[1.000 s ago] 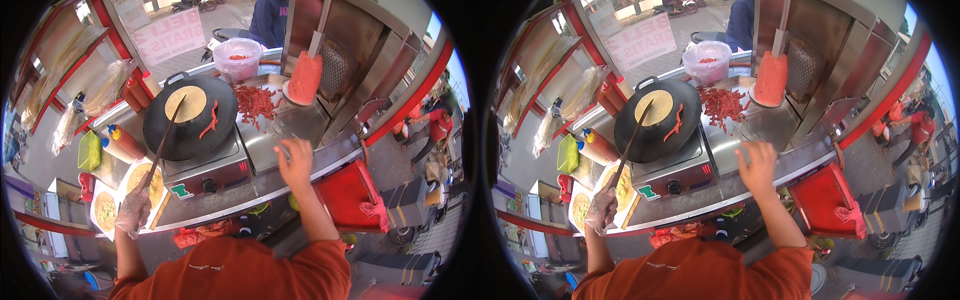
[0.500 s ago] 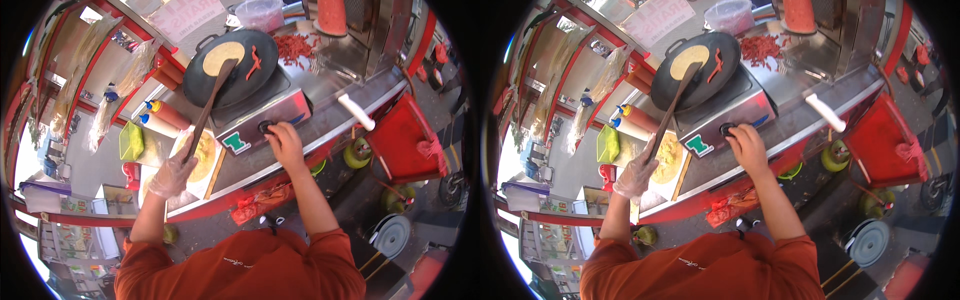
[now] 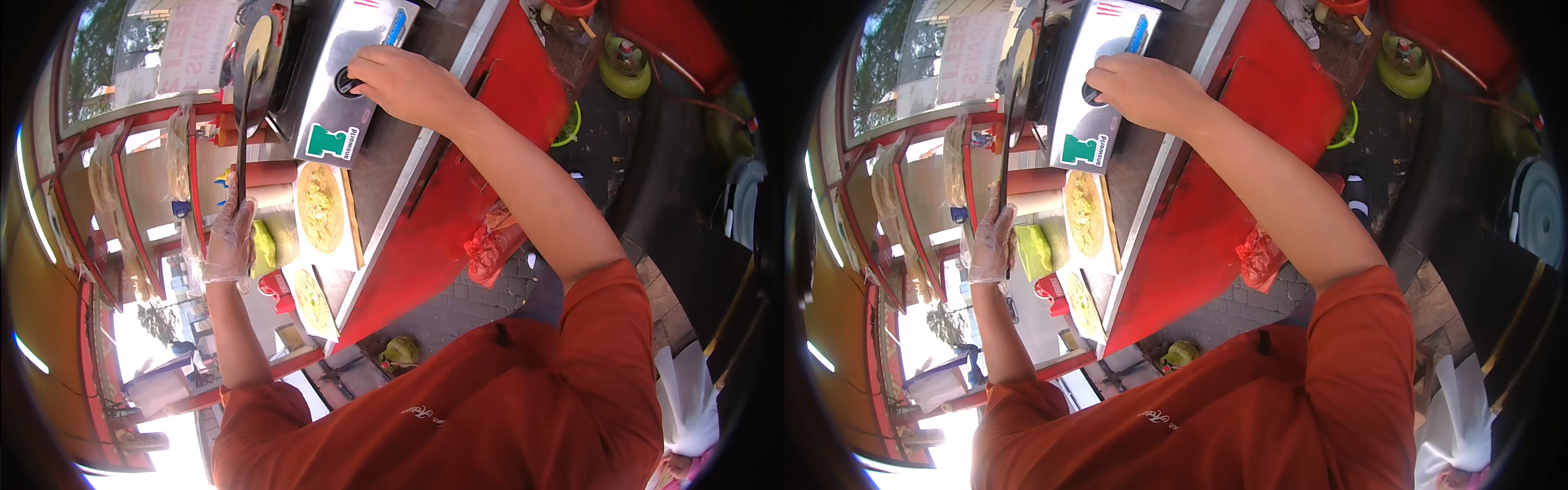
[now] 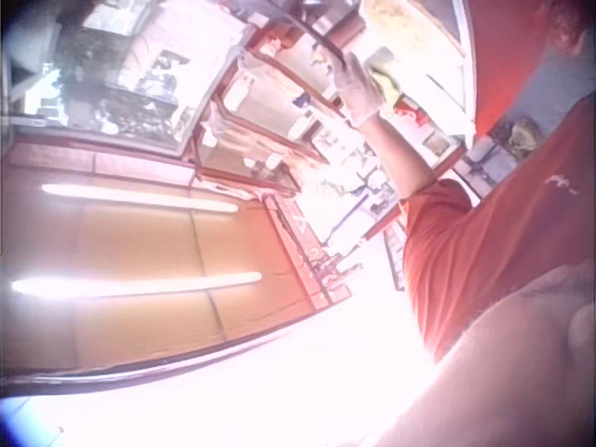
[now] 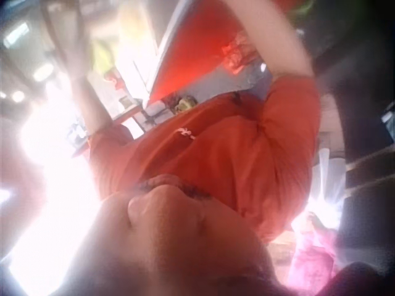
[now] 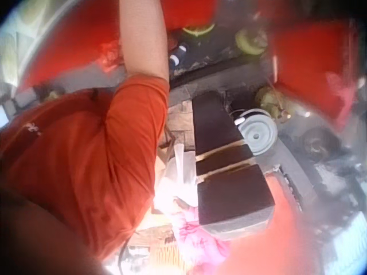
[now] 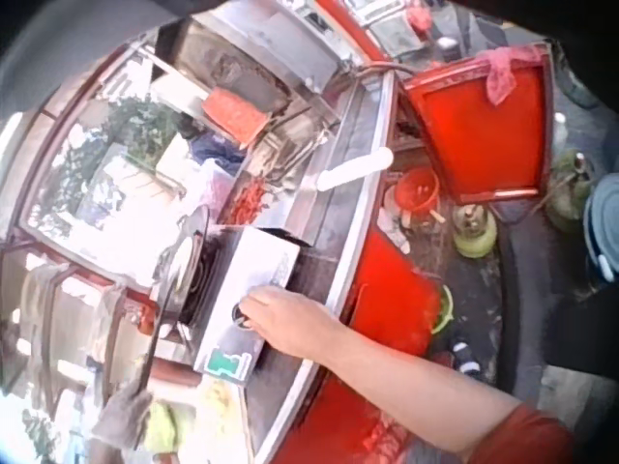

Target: The person assembles street tacos by placing cooked meat onto tortillas, adding shredded cabbage, and drizzling sauces. The tacos are then wrapped in paper and placed into a bag for serving.

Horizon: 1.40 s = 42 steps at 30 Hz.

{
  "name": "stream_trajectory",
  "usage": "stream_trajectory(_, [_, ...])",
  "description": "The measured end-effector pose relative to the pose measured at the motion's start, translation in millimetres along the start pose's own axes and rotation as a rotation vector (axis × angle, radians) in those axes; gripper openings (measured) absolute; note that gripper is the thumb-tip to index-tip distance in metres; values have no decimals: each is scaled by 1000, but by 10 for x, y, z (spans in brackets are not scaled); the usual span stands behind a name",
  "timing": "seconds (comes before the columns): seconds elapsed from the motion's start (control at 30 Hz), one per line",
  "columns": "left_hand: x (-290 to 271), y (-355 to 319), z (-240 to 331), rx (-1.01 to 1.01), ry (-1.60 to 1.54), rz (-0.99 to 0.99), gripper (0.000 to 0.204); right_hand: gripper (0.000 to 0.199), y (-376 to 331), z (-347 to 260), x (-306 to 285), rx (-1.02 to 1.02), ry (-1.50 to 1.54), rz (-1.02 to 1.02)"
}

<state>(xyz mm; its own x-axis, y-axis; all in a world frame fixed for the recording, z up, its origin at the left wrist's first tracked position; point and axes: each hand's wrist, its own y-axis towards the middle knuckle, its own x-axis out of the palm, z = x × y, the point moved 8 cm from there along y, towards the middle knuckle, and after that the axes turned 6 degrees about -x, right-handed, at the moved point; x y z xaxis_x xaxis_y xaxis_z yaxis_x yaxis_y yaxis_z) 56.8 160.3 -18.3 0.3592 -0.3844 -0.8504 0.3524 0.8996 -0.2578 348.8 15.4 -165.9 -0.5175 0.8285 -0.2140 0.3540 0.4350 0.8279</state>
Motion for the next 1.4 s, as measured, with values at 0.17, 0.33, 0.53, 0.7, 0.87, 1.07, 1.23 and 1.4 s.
stream_trajectory(0.17, [6, -49, 64, 49, 119, 27, 68, 15, -20, 9, 41, -21, -62, 12])
stream_trajectory(0.33, [9, -45, 53, 57, 98, 15, 68, 17, -25, 36, 65, -17, -56, 13])
stream_trajectory(0.53, [55, -61, 2, 82, 97, -9, 68, 19, -24, 25, 69, -20, -41, 13])
stream_trajectory(0.7, [103, -41, -20, 108, 93, -15, 67, 20, -30, 37, 74, -2, -42, 6])
stream_trajectory(0.87, [185, -80, -23, 77, 76, -12, 67, 20, -23, 32, 75, -14, -57, 6])
stream_trajectory(1.07, [202, -108, -18, 13, 91, 8, 68, 25, -30, 13, 44, 15, -60, -11])
stream_trajectory(1.23, [85, -154, -24, 53, -158, -30, 68, 34, -49, 77, -66, 150, 40, 83])
stream_trajectory(1.4, [73, -232, -304, -1, -217, -132, 60, 20, 20, 82, -274, 136, 145, 284])
